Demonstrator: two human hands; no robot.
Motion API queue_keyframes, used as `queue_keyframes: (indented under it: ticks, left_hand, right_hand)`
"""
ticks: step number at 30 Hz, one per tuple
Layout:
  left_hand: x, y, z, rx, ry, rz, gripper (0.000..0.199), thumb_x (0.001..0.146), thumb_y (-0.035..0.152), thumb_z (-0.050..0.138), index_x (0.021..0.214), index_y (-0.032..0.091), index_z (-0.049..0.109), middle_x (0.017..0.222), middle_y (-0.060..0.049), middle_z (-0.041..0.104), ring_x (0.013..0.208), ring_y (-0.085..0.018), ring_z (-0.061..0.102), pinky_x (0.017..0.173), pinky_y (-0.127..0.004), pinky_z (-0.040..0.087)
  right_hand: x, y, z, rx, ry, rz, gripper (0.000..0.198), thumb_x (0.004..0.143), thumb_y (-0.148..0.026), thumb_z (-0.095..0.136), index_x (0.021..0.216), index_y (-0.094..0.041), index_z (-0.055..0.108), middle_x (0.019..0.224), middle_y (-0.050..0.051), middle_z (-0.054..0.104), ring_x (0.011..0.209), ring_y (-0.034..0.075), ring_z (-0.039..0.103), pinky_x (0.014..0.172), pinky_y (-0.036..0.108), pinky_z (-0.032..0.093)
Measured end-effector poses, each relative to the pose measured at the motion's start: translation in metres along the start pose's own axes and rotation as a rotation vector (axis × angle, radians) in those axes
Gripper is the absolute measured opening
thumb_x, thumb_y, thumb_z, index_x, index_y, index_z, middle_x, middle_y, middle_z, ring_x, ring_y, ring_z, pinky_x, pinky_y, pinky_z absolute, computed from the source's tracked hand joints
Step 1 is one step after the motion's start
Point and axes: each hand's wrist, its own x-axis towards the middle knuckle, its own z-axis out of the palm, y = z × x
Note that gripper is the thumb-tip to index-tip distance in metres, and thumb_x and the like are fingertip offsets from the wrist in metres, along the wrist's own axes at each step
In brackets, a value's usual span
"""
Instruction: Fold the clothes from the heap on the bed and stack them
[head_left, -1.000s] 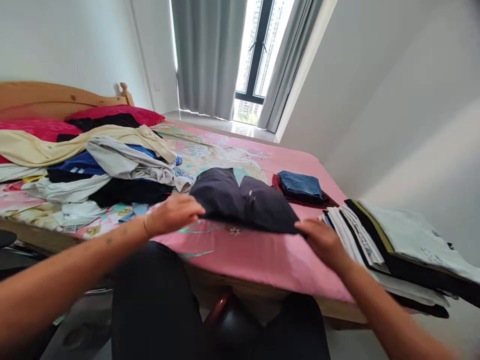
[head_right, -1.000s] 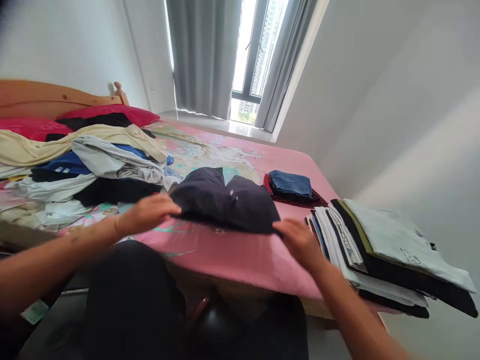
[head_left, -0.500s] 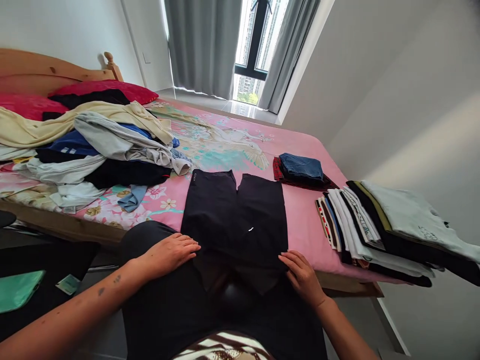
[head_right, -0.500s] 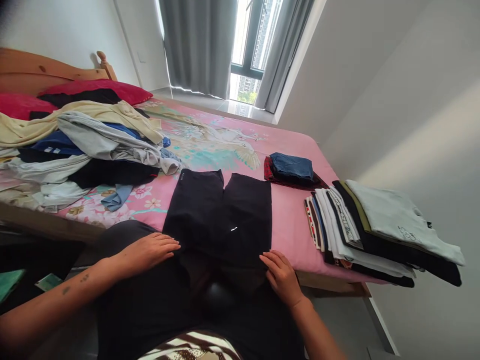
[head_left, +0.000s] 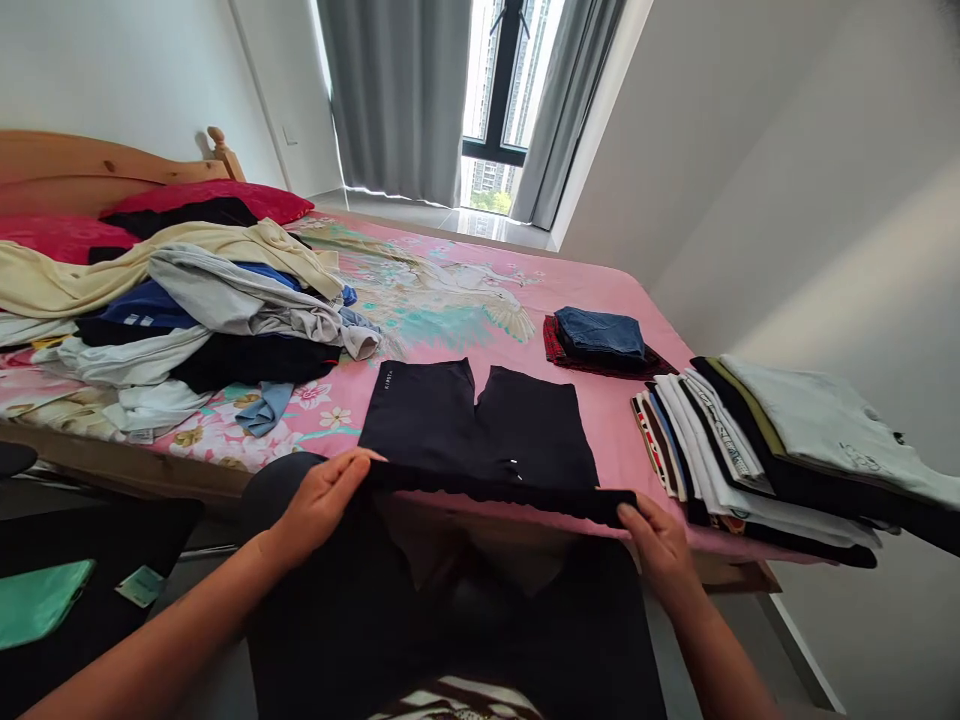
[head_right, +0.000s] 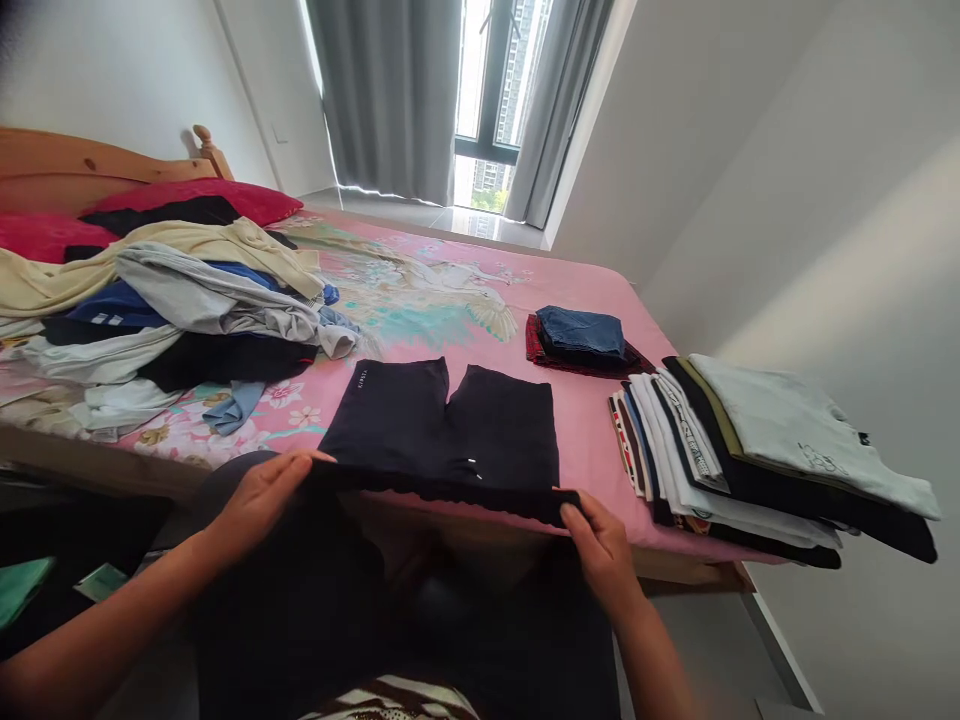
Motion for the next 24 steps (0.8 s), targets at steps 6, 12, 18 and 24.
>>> queue_keyframes:
  ticks: [6,12,18,24]
  left_hand:
    - [0.086,0.017,0.008,-0.591,-0.026,-0.637,0.03,0.068,0.041,0.069,0.077,0.012,0.065,0.071,-0.008,0.069,0.064,-0.021,0.065,0.064,-0.032,0.054]
    - [0.096,0.02,0.056,-0.331,0.091,-0.449,0.036,0.076,0.05,0.059,0.065,0.016,0.06,0.052,0.0,0.058,0.051,-0.015,0.057,0.052,-0.025,0.046]
    - [0.031,0.013,0.123,0.024,0.139,-0.126,0.044,0.09,0.049,0.039,0.1,0.016,0.067,0.092,-0.005,0.071,0.089,-0.021,0.064,0.08,-0.031,0.049]
    - [0.016,0.004,0.135,-0.04,0.185,-0.135,0.046,0.092,0.045,0.037,0.119,0.017,0.061,0.122,-0.008,0.063,0.115,-0.021,0.056,0.101,-0.035,0.043]
  right_hand:
    - [0.084,-0.025,0.003,0.19,-0.068,0.256,0.038,0.076,-0.051,0.059,0.071,-0.014,0.061,0.071,0.003,0.06,0.07,0.015,0.052,0.062,0.024,0.042]
    - [0.114,-0.017,0.066,0.062,0.135,0.224,0.046,0.074,-0.059,0.056,0.063,-0.014,0.059,0.055,0.0,0.054,0.054,0.012,0.047,0.051,0.022,0.035]
    - [0.055,-0.031,0.155,-0.143,0.117,-0.014,0.035,0.087,-0.044,0.051,0.105,-0.018,0.066,0.099,0.006,0.069,0.09,0.019,0.064,0.08,0.028,0.048]
    - [0.032,-0.027,0.171,-0.213,0.102,-0.18,0.035,0.092,-0.031,0.045,0.12,-0.017,0.06,0.115,0.008,0.064,0.106,0.018,0.061,0.095,0.031,0.046]
